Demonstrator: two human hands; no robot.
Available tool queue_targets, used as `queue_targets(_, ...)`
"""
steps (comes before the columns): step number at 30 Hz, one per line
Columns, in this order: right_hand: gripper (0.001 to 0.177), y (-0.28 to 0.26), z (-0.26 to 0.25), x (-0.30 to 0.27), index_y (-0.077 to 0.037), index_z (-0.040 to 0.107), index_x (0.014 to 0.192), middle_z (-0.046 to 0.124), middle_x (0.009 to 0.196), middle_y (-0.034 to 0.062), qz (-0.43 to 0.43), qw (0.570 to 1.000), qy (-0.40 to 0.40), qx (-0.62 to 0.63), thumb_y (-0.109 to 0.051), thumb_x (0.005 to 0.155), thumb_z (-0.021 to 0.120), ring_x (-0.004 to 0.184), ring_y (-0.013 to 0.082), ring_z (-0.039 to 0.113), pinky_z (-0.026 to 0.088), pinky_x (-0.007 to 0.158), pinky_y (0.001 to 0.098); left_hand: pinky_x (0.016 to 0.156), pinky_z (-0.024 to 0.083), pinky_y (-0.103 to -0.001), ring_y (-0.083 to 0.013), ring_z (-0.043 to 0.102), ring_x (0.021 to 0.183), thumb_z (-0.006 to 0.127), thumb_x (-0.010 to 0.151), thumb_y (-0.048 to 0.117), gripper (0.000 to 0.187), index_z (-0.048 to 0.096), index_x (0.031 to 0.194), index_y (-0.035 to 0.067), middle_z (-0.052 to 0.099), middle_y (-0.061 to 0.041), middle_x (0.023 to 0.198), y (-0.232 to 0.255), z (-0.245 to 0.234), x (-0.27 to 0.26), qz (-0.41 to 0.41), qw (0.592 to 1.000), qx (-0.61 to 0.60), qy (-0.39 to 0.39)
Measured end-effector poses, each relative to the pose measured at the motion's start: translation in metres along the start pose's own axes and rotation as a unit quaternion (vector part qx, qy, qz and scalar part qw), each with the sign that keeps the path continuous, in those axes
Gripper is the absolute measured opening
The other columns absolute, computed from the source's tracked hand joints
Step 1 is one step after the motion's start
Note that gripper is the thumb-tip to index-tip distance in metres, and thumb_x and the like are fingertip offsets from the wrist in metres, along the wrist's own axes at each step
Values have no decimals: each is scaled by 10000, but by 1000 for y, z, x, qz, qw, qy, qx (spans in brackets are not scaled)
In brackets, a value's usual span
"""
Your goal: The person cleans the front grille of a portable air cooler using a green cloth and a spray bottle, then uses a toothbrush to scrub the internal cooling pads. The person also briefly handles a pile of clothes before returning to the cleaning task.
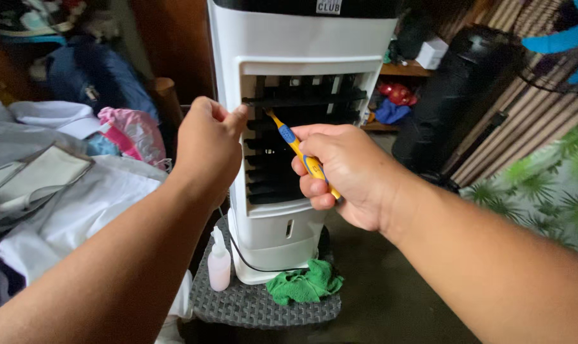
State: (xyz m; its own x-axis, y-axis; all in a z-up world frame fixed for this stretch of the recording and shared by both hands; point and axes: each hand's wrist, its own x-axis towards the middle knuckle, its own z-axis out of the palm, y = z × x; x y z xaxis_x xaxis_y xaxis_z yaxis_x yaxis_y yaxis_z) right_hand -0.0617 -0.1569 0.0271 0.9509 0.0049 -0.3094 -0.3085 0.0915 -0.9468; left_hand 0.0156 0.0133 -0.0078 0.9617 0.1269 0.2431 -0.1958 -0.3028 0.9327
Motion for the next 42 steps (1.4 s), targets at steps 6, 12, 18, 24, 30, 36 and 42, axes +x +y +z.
queue_targets(6, 485, 0, 7, -16, -77, 595, 1422, 542, 747, 29, -32, 997, 18, -62, -149, 951, 506, 448, 74, 430, 331, 342, 256, 589, 475, -351, -174, 552, 649, 703, 972, 297, 314, 552, 884, 36, 608, -88, 720, -16, -7, 17, 80, 995, 57, -36)
queue_targets(12, 474, -12, 29, -14, -72, 578, 1373, 568, 735, 47, -13, 994, 61, -91, -126, 904, 528, 429, 96, 469, 363, 328, 284, 614, 491, -353, -172, 586, 661, 638, 1035, 188, 211, 524, 958, 28, 611, -75, 757, -23, 3, 14, 172, 984, 33, -14)
queue_targets(18, 480, -8, 10, -10, -33, 625, 1381, 586, 765, 42, -38, 995, 4, -88, -120, 914, 557, 419, 77, 488, 377, 295, 271, 594, 485, -341, -173, 564, 653, 659, 1025, 94, 206, 477, 950, 32, 586, -79, 750, -24, 2, 6, 186, 982, 20, -21)
queue_targets(24, 491, -12, 5, 0, -30, 637, 1388, 592, 768, 60, -31, 992, -7, -121, -85, 906, 563, 404, 91, 481, 375, 280, 280, 615, 491, -333, -173, 559, 673, 696, 982, 35, 227, 472, 943, 39, 574, -72, 764, -25, 2, 5, 197, 980, 33, -16)
queue_targets(30, 432, -33, 12, -13, 9, 644, 1280, 526, 642, 77, -22, 993, -9, -115, -75, 869, 537, 331, 90, 401, 316, 246, 271, 661, 512, -343, -197, 579, 722, 679, 901, -33, 237, 463, 972, 35, 575, -96, 813, -27, 11, 4, 206, 977, 56, 29)
queue_targets(36, 354, -30, -1, 2, 46, 662, 1190, 549, 669, 74, -5, 988, -14, -154, -80, 889, 526, 351, 98, 421, 326, 268, 289, 697, 514, -399, -274, 617, 749, 690, 898, -3, 232, 471, 957, 42, 586, -133, 820, -26, 13, 8, 192, 977, 90, 36)
queue_targets(42, 357, -52, 9, -12, -11, 686, 1215, 568, 699, 54, 4, 973, -13, -231, -92, 897, 545, 374, 89, 435, 331, 293, 275, 720, 535, -421, -322, 663, 790, 664, 860, 3, 212, 489, 972, 42, 621, -164, 848, -26, 17, 8, 173, 979, 89, 53)
